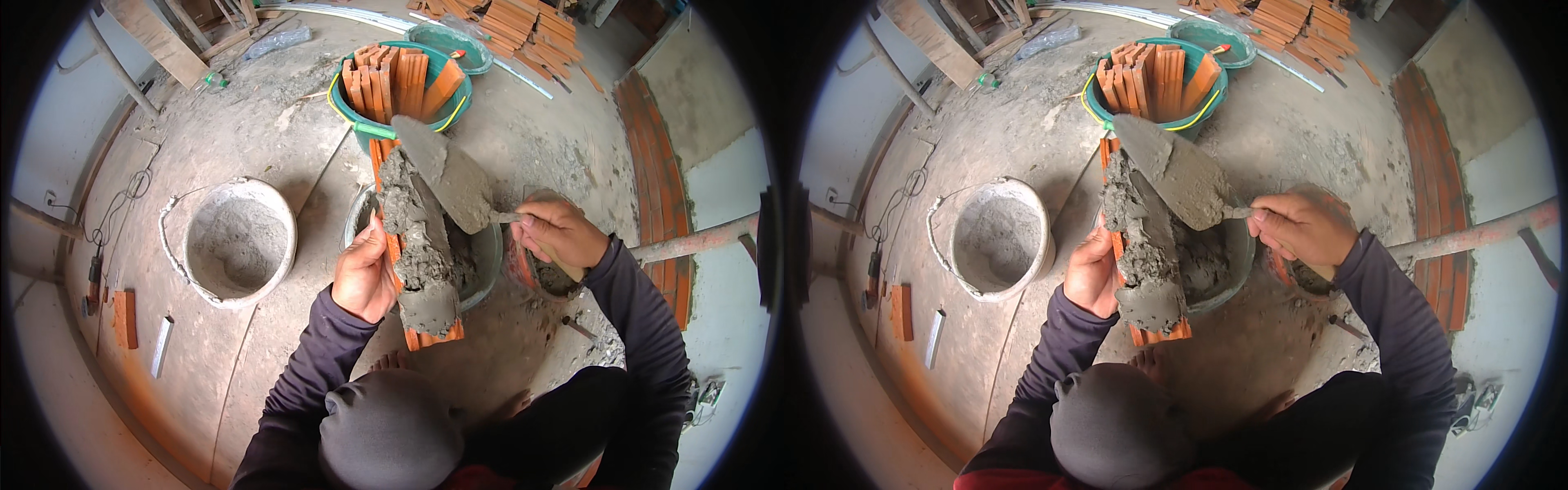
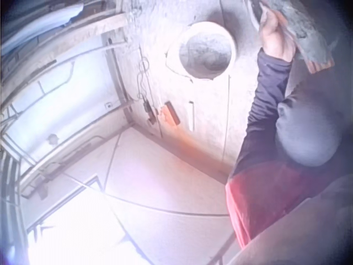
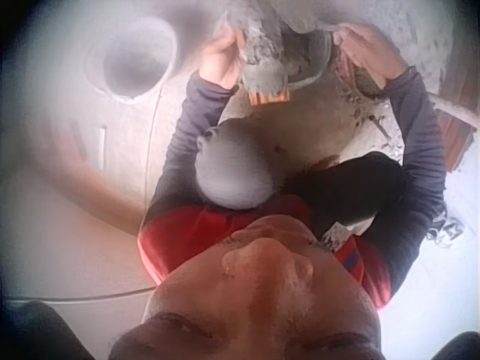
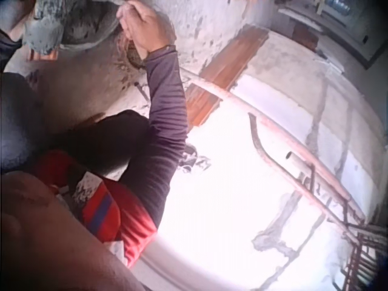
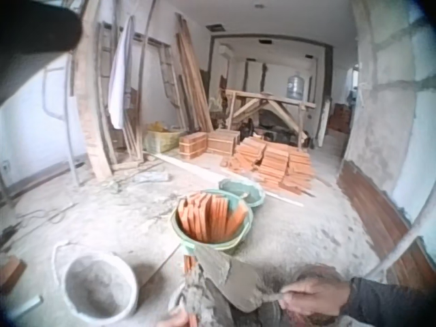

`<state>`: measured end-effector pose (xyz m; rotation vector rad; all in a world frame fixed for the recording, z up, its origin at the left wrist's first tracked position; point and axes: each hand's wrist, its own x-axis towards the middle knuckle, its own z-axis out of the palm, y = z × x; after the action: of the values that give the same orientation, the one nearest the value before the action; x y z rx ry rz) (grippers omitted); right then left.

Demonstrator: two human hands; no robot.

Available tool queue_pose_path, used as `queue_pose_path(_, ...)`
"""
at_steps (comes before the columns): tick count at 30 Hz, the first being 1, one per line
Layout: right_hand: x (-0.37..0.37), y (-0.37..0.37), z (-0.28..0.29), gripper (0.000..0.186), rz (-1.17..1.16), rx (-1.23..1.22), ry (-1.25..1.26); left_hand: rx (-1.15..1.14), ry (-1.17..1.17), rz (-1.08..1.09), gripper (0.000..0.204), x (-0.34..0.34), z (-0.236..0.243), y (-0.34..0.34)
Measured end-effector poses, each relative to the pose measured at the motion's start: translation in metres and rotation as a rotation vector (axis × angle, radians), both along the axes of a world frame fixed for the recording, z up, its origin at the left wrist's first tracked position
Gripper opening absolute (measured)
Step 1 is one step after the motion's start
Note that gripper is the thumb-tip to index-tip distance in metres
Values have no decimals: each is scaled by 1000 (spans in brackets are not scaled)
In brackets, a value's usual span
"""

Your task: The person prepares mortar in a bucket with a trowel, picks up a decorative brick tile, applies mortar to the back of it, and then presses it onto a wall, securing it with a hammer.

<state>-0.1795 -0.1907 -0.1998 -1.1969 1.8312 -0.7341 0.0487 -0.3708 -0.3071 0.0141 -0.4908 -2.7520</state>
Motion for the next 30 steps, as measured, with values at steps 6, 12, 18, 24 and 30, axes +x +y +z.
queue_pose_path(6,-10,13,5,31,-33,326,87,-38,-134,117,43,15,5,1)
queue_pose_path(12,-10,35,11,23,177,159,794,-142,-209,351,41,41,-15,-20)
queue_pose_path(18,19,9,-7,17,395,111,1219,-149,-211,432,42,78,-41,-38)
queue_pose_path(24,29,-19,-8,16,552,194,1397,-165,-190,417,42,92,-52,-35)
queue_pose_path(30,47,-37,-1,10,709,144,1413,-181,-243,448,40,98,-62,-37)
